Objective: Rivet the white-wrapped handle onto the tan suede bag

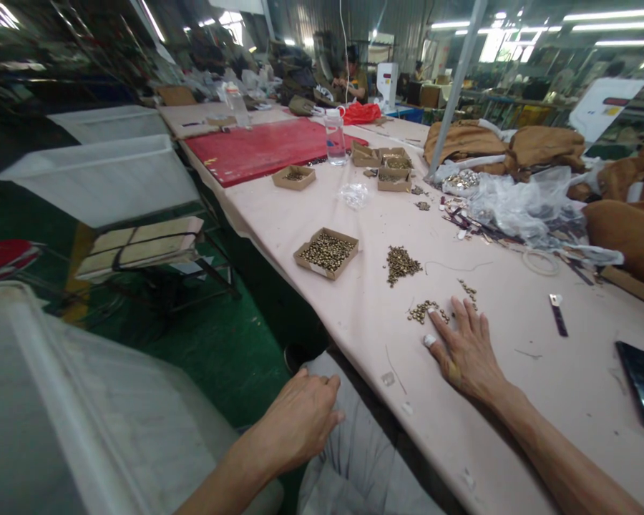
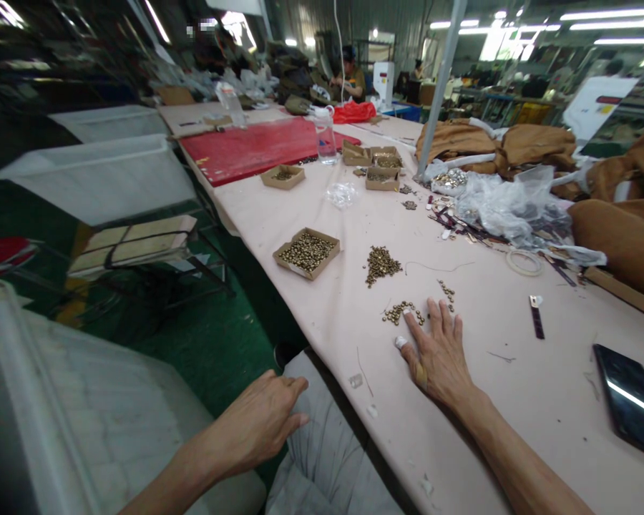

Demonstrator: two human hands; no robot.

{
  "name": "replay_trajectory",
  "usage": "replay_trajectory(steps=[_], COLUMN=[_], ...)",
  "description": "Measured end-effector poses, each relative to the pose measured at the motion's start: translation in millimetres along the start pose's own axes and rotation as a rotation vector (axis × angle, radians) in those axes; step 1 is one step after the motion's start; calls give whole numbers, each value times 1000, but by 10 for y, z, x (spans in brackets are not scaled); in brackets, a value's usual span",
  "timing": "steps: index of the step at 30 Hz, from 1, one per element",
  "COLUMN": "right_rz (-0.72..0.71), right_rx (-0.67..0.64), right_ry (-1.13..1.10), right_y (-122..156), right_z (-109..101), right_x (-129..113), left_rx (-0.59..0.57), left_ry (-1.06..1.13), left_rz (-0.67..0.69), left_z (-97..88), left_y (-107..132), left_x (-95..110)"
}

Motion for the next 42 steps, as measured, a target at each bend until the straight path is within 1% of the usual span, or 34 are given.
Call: replay_trajectory(steps=[4,10,17,22,29,34,42], right_rz=[5,12,13,14,24,26,24], right_rx=[4,-24,-35,-55,-43,-45,-50], right_ry=[19,51,70,78,66,61,66], right_y=[-34,23,68,98,101,101,97], right_z=[-13,10,41,17,31,30,31], right_x=[18,32,41,26,41,38,41], left_rx=[-8,-3,-58,-57,-53,-37,-58], left_ry=[-1,13,19,15,17,10,-4], left_rz=[-5,-8,-29,-25,-17,-14,-19], left_z=[-23,-38,-47,-47,-34,-64,-90], left_y=[3,14,0,-7,-10,-4,1], left_x=[3,0,4,14,16,32,50])
Point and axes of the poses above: each hand's wrist, its own y-axis away from the middle knuckle, its own z-axis out of the palm, x = y × z, the point moved 8 cm from there along -y, towards the middle knuckle, and after that the axes turned 8 degrees about x, right-handed, at the moved point
